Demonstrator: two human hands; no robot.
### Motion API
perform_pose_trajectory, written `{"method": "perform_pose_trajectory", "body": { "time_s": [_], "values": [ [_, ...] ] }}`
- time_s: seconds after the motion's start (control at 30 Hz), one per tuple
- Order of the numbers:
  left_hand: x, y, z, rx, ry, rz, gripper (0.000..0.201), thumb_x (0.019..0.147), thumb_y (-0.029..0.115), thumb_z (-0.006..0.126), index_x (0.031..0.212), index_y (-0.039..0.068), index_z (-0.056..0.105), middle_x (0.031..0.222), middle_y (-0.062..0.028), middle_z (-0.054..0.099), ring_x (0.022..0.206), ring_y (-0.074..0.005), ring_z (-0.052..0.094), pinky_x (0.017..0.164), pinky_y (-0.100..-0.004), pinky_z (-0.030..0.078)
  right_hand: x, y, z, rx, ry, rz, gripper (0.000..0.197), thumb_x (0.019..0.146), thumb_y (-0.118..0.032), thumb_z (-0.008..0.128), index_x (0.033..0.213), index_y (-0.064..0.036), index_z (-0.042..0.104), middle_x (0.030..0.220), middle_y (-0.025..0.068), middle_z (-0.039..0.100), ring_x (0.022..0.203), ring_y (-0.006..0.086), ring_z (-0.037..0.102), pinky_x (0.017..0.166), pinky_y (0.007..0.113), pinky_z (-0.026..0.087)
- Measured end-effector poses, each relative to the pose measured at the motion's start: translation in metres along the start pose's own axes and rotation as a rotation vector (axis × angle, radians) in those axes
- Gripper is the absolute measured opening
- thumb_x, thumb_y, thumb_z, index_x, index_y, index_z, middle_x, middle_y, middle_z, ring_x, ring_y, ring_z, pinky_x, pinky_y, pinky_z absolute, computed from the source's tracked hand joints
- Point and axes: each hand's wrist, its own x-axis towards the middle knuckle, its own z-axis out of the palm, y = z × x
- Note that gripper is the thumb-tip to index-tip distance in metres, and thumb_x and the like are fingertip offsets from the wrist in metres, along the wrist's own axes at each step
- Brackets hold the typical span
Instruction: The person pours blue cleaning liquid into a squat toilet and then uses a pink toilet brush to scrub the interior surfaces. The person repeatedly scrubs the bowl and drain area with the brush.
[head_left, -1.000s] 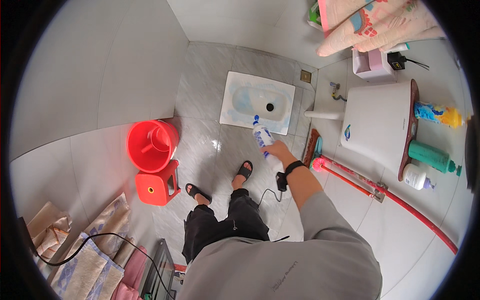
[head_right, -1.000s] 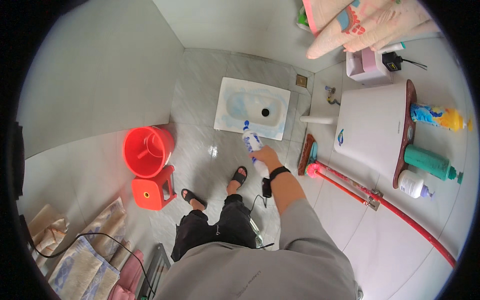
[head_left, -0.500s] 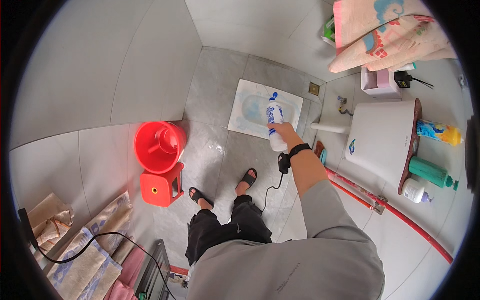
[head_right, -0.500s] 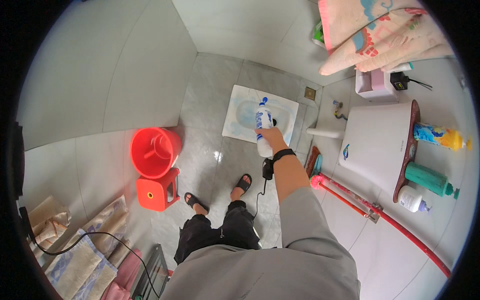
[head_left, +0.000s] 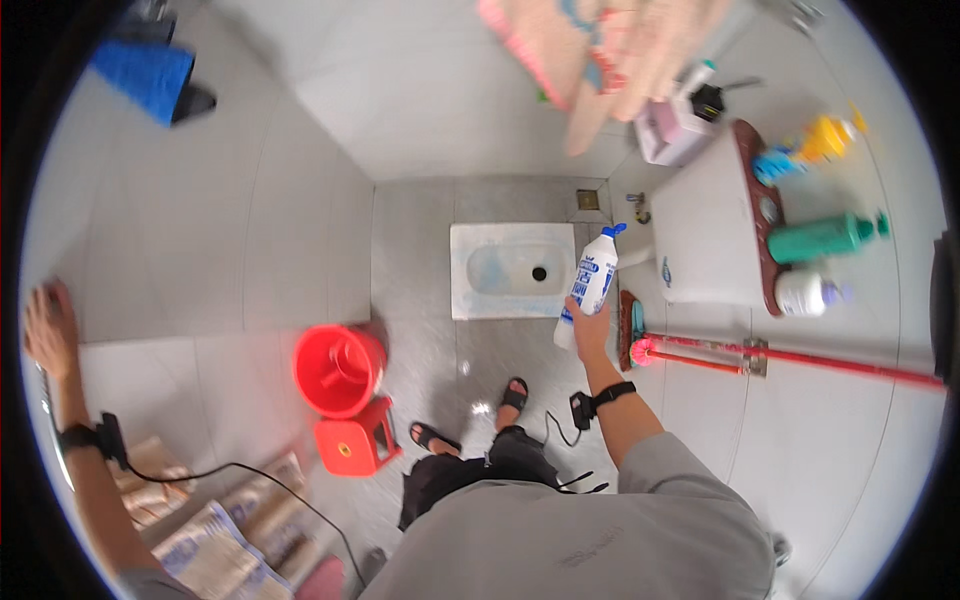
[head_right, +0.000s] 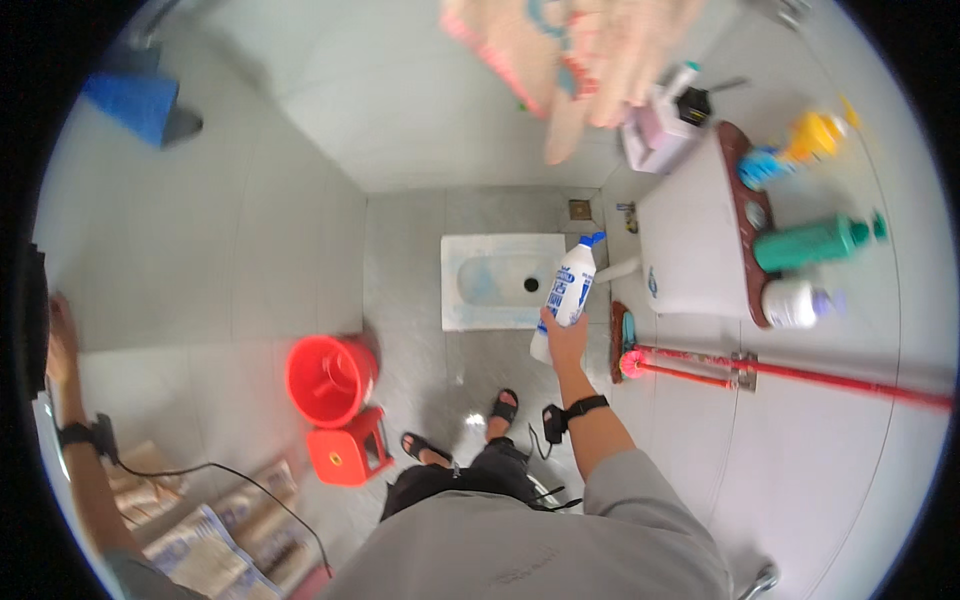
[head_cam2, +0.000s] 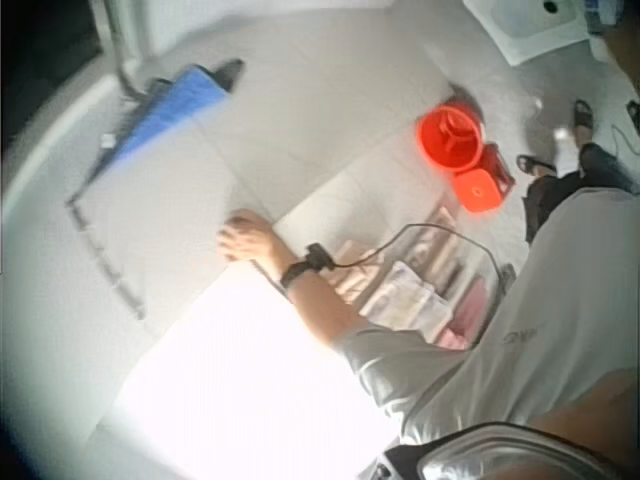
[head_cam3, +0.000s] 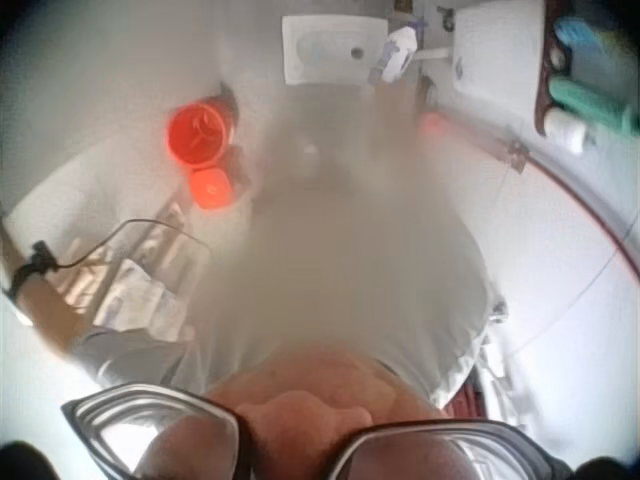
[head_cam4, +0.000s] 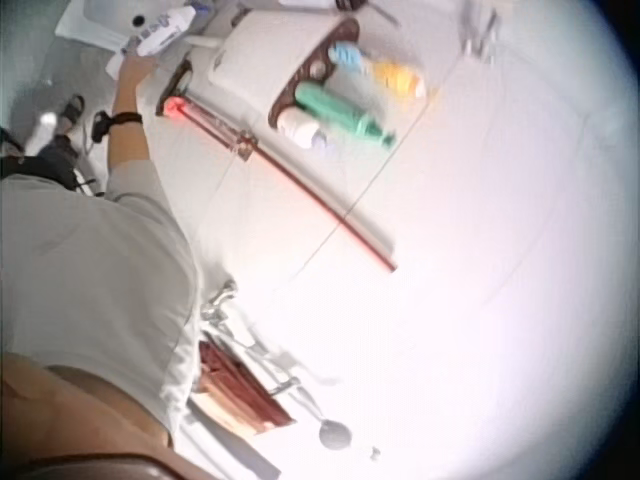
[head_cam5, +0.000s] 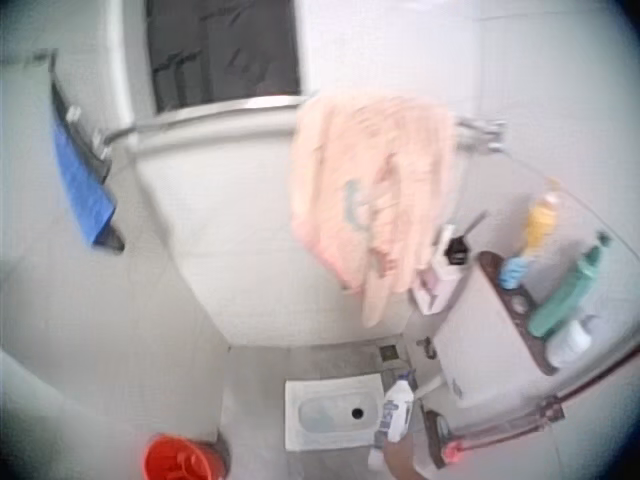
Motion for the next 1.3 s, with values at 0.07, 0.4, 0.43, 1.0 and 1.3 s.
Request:
{"method": "perform_pose_trajectory", "body": {
  "time_s": [0.07, 0.4, 0.43, 1.0, 1.3],
  "values": [
    [-0.020, 0.036, 0.019, -0.246, -0.121, -0.204, 0.025, 0.099, 0.030, 0.059, 0.107, 0.009, 0.069, 0.096, -0.0075, 0.070, 0.094, -0.0192, 0.065, 0.083, -0.0363, 0.050, -0.017, -0.026, -0.031, -0.048, 0.097, -0.124, 0.066, 0.071, -0.037, 0.087, 0.117, 0.0000, 0.056, 0.108, 0.0194, 0.068, 0.100, 0.0313, 0.067, 0.086, 0.041, 0.052],
    [-0.065, 0.577, -0.303, -1.420, -0.174, 1.034, 0.068, 0.079, 0.020, 0.073, 0.141, 0.006, 0.050, 0.151, -0.0180, 0.042, 0.142, -0.0361, 0.038, 0.115, -0.0524, 0.031, -0.102, -0.118, -0.126, -0.333, -0.130, -0.409, 0.082, 0.068, -0.042, 0.086, 0.132, -0.0056, 0.048, 0.113, 0.0203, 0.067, 0.103, 0.0402, 0.065, 0.086, 0.047, 0.052],
    [-0.055, 0.592, -0.313, -1.462, -0.125, 1.055, 0.070, 0.080, 0.023, 0.073, 0.143, 0.004, 0.048, 0.152, -0.0190, 0.042, 0.142, -0.0367, 0.037, 0.116, -0.0520, 0.030, -0.111, -0.127, -0.132, -0.336, -0.125, -0.409, 0.083, 0.068, -0.041, 0.086, 0.133, -0.0060, 0.048, 0.113, 0.0201, 0.067, 0.103, 0.0400, 0.065, 0.087, 0.047, 0.052],
    [0.023, 0.658, -0.202, -2.178, -0.494, 0.583, 0.091, 0.085, 0.024, 0.076, 0.152, -0.003, 0.022, 0.147, -0.0327, 0.040, 0.135, -0.0367, 0.046, 0.115, -0.0456, 0.031, -0.122, -0.214, -0.090, -0.179, 0.105, -0.261, 0.081, 0.067, -0.033, 0.087, 0.134, -0.0088, 0.048, 0.114, 0.0183, 0.066, 0.106, 0.0362, 0.065, 0.090, 0.042, 0.053],
    [0.051, 0.698, -0.259, -2.427, -0.962, 0.403, 0.068, 0.074, 0.017, 0.086, 0.127, -0.001, 0.048, 0.114, -0.0129, 0.062, 0.103, -0.0210, 0.064, 0.090, -0.0362, 0.053, -0.068, -0.253, -0.108, -0.146, 0.349, -0.529, 0.089, 0.071, -0.032, 0.087, 0.143, -0.0086, 0.041, 0.122, 0.0207, 0.062, 0.108, 0.0381, 0.063, 0.090, 0.045, 0.052]
  ]
}}
